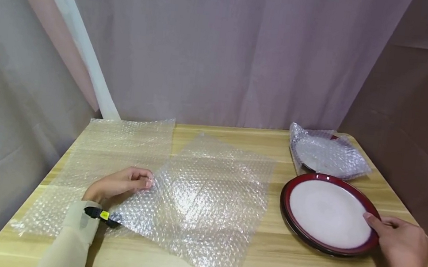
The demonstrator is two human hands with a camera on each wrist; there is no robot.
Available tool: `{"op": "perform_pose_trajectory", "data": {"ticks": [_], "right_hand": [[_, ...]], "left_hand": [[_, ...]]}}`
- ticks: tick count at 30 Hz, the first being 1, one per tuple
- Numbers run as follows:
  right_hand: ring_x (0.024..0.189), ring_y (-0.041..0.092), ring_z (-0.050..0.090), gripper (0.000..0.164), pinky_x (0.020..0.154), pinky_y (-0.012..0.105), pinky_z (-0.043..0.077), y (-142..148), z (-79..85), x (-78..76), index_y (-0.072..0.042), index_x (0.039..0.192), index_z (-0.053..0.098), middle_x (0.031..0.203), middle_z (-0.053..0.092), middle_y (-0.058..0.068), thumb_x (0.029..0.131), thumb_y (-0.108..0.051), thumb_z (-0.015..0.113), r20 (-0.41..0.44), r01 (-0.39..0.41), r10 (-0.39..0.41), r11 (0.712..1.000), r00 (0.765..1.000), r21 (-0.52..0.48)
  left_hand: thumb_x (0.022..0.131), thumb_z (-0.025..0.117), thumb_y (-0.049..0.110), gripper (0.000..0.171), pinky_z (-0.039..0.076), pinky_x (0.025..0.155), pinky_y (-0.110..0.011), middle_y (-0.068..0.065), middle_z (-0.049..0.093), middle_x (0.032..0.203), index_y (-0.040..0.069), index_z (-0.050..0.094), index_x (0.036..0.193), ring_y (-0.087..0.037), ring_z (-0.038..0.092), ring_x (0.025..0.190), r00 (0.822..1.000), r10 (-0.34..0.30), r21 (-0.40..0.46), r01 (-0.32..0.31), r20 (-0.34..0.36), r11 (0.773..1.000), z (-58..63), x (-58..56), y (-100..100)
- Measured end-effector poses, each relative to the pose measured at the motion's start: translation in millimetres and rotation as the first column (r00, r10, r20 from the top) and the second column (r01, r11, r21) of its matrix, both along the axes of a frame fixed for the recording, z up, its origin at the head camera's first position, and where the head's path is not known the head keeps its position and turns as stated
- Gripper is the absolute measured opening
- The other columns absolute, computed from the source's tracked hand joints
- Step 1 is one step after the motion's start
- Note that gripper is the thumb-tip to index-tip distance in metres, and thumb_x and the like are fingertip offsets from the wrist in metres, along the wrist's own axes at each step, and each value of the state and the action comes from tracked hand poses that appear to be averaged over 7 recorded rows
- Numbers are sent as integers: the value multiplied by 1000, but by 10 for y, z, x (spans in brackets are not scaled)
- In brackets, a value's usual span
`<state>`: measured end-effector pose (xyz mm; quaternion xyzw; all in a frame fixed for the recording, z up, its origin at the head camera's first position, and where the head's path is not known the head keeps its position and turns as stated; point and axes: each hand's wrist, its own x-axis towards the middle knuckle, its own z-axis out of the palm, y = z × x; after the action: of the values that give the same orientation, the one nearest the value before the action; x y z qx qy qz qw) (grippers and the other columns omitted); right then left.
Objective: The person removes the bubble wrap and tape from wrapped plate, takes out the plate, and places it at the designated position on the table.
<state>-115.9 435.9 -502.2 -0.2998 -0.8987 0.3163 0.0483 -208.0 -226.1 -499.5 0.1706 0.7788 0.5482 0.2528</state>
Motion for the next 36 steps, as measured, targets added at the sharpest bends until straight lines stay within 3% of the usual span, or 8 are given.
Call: {"op": "perform_pose_trajectory", "data": {"ticks": [4, 9, 11, 17, 21, 27, 31, 36], "right_hand": [[91, 35, 47, 63, 73, 37, 31, -1, 1, 16, 14, 106, 68, 84, 64, 21, 101, -49, 66, 12, -32, 32, 998, 999, 46], [72, 26, 59, 61, 68, 36, 35, -36, 39, 50, 17, 110, 64, 67, 65, 4, 104, -43, 63, -9, -106, 108, 991, 994, 83], [69, 28, 60, 60, 67, 38, 37, -64, 80, 65, 18, 110, 62, 67, 66, 4, 106, -42, 59, -41, -137, 143, 983, 989, 124], [96, 57, 56, 59, 81, 65, 40, -239, 302, 72, 14, 114, 57, 99, 64, 35, 107, -44, 51, -101, -140, 165, 966, 981, 216], [97, 58, 56, 61, 75, 65, 41, -413, 493, 37, 13, 118, 59, 107, 64, 36, 108, -47, 51, -124, -188, 221, 953, 967, 239], [84, 45, 60, 55, 60, 46, 39, -734, 833, -95, 2, 114, 64, 94, 67, 21, 107, -51, 52, -140, -330, 379, 901, 915, 282], [79, 36, 59, 53, 61, 40, 39, -965, 1008, -270, 4, 112, 67, 86, 68, 15, 108, -47, 52, -100, -462, 508, 836, 855, 298], [79, 30, 60, 53, 62, 35, 44, -1242, 1112, -471, 7, 113, 69, 92, 70, 16, 109, -44, 51, -9, -600, 618, 765, 786, 234]], "left_hand": [[106, 64, 21, 17, 48, 77, -25, 2, 59, 91, 4, 67, 109, -13, 52, 85, 1000, 25, -10, -25, -6, 1000, 10, 16, 24], [107, 63, 22, 18, 46, 71, -24, 3, 57, 86, 4, 67, 106, -12, 50, 78, 999, 43, -42, -44, -19, 998, 12, 13, 40], [107, 62, 20, 17, 45, 68, -23, 2, 57, 85, 3, 66, 105, -11, 50, 75, 998, 53, -53, -54, -22, 997, 5, 6, 47], [107, 59, 14, 18, 43, 62, -21, 2, 59, 80, -2, 68, 103, -10, 49, 69, 996, 51, -99, -59, -75, 993, 1, -5, 86], [107, 60, 16, 21, 43, 60, -22, 3, 56, 75, 2, 68, 95, -11, 48, 67, 988, 35, -182, -62, -148, 981, 48, 3, 133], [106, 58, 11, 18, 48, 64, -23, 0, 61, 80, -1, 69, 98, -13, 54, 71, 986, -27, -205, -7, -162, 979, 139, 26, 103], [105, 57, 8, 18, 53, 69, -23, -2, 65, 86, -5, 69, 103, -12, 59, 77, 989, -59, -166, 35, -139, 986, 130, 11, 41], [107, 58, 10, 18, 50, 68, -23, -1, 64, 86, -4, 68, 104, -12, 57, 76, 988, -68, -134, 48, -142, 990, 111, 3, 27]]}}
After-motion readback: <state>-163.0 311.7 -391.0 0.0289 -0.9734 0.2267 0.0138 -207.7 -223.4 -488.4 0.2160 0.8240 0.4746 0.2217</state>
